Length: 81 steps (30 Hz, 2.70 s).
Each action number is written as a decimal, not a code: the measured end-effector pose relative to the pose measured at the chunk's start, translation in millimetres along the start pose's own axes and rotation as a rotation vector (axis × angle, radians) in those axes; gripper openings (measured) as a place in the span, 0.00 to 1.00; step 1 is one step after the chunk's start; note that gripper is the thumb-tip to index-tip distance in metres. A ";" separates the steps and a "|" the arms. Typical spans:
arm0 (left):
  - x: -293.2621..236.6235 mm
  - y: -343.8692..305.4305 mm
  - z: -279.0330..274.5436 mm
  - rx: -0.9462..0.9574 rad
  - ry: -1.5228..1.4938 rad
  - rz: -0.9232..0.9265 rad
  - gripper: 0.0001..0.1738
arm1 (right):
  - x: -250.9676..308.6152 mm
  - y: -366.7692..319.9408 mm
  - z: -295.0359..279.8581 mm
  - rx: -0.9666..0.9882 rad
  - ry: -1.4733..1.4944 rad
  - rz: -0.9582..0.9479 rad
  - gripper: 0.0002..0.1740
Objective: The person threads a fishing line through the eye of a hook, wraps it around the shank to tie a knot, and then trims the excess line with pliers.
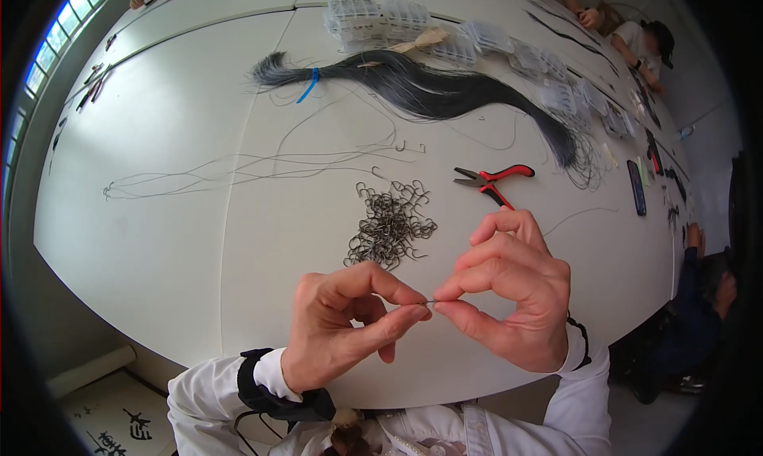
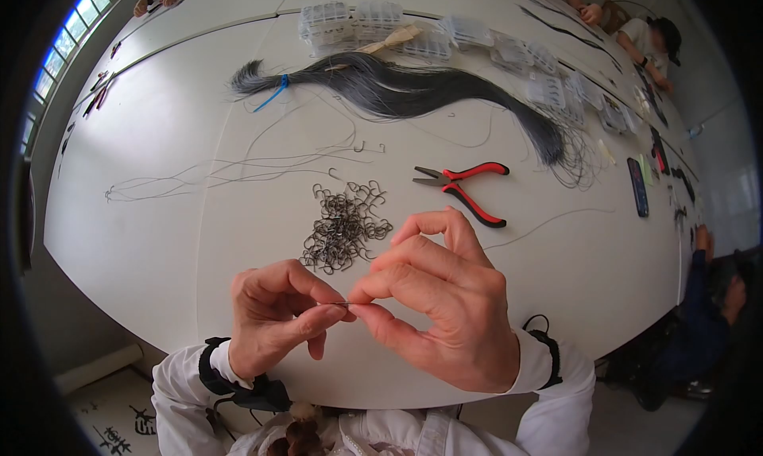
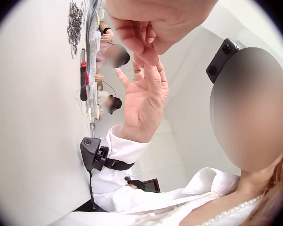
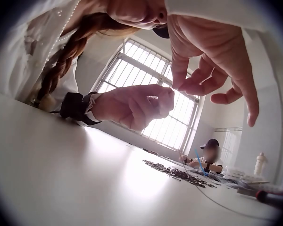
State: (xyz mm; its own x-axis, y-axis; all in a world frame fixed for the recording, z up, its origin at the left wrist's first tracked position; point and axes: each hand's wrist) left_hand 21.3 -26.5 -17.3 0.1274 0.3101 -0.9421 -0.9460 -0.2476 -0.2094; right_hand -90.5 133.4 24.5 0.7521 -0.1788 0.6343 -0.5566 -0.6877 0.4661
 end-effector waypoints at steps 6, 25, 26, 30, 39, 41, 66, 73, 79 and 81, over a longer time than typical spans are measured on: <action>-2.5 2.0 -0.4 0.039 0.023 0.015 0.02 | -2.6 -2.0 2.0 -0.003 -0.009 -0.003 0.11; -6.4 4.0 -0.1 0.021 -0.107 -0.114 0.03 | -0.4 0.7 0.7 -0.010 -0.031 -0.011 0.12; -6.0 4.0 0.0 0.022 -0.106 -0.114 0.03 | -0.7 0.2 1.2 -0.011 -0.031 -0.011 0.12; -7.9 3.6 2.3 0.013 -0.085 -0.075 0.03 | -1.2 -2.0 2.7 -0.029 -0.037 -0.007 0.11; -2.7 3.8 0.8 0.018 -0.091 -0.036 0.03 | 2.7 -0.3 4.0 -0.047 -0.093 -0.080 0.12; -0.5 4.6 2.4 -0.015 -0.118 0.008 0.03 | 5.1 1.1 2.7 -0.093 -0.080 -0.055 0.13; -0.1 3.6 -0.2 -0.043 -0.129 -0.008 0.05 | -0.6 -8.9 11.2 0.039 0.069 0.165 0.09; 1.2 4.7 -0.4 -0.021 -0.122 0.017 0.01 | -2.1 -10.3 12.6 0.038 0.043 0.135 0.09; -1.4 4.2 0.4 -0.033 -0.110 0.009 0.00 | -2.4 -10.8 13.9 0.022 0.043 0.114 0.10; -1.4 4.0 0.0 -0.032 -0.116 -0.002 0.01 | -1.8 -10.7 13.8 0.022 0.040 0.111 0.10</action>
State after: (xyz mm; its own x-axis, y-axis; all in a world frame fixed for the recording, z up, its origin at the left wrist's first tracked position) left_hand 17.4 -28.0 -16.8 0.0923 0.4141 -0.9055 -0.9355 -0.2754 -0.2213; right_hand -81.1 131.4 9.8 0.6714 -0.2264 0.7056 -0.6273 -0.6806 0.3785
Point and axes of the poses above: each hand's wrist, its own y-axis towards the middle knuckle, its own z-axis out of the palm, x = y × z, and after that the axes turned 8 degrees about -x, right-handed
